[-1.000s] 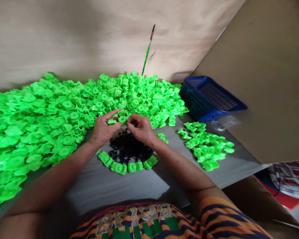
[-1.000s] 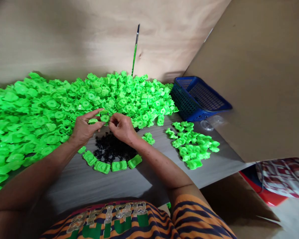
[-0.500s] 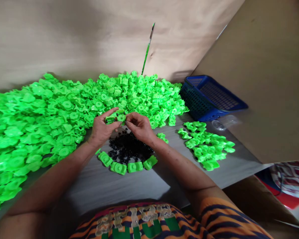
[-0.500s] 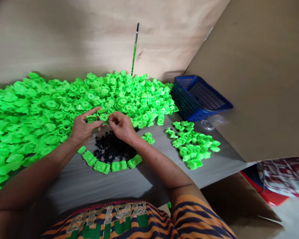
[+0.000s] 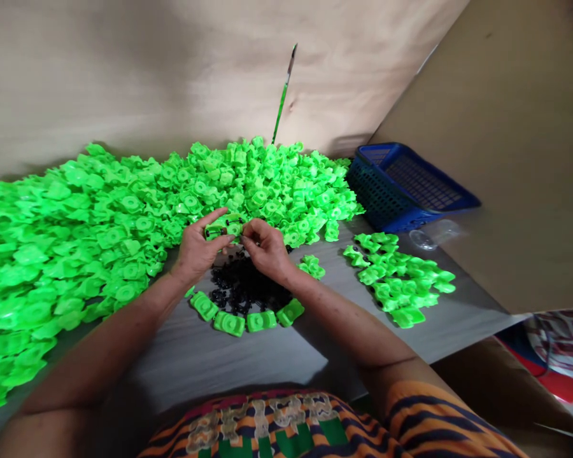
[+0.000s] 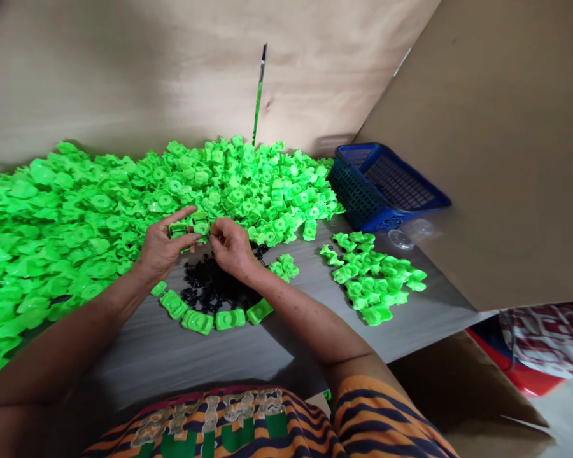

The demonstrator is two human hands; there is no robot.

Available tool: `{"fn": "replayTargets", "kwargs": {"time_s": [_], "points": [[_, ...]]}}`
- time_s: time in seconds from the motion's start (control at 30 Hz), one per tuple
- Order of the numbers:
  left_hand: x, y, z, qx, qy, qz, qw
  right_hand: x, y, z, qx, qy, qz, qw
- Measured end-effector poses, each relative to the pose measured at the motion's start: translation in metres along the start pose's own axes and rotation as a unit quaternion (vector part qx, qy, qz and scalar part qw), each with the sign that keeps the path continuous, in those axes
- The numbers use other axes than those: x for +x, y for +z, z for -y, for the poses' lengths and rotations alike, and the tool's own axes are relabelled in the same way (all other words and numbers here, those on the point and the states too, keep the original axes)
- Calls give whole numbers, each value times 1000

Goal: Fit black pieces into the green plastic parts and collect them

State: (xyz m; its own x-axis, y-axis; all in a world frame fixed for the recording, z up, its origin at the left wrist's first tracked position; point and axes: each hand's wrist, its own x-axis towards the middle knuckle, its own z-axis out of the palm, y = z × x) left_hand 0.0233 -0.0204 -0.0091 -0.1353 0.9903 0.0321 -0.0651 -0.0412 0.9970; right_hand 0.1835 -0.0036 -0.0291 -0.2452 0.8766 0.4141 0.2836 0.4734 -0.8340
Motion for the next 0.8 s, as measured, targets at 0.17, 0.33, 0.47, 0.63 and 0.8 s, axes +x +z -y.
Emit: {"fn": "replayTargets", "kwargs": {"time_s": [0.17, 0.33, 0.47, 0.63, 0.8], "points": [[2, 1, 0, -24, -7, 7, 1000, 1, 3, -5, 18, 3, -8, 1000], [7, -3, -4, -101, -67, 44, 992, 6, -1, -8, 74, 31, -18, 997], [12, -7, -9, -163, -125, 29, 978, 10, -10, -1, 83, 54, -25, 995], [12, -5, -7, -172, -141, 21, 975, 11, -13, 2, 73, 43, -24, 996], [8, -2, 4, -144, -90, 7, 985, 7, -6, 0, 38, 27, -9, 999]]}}
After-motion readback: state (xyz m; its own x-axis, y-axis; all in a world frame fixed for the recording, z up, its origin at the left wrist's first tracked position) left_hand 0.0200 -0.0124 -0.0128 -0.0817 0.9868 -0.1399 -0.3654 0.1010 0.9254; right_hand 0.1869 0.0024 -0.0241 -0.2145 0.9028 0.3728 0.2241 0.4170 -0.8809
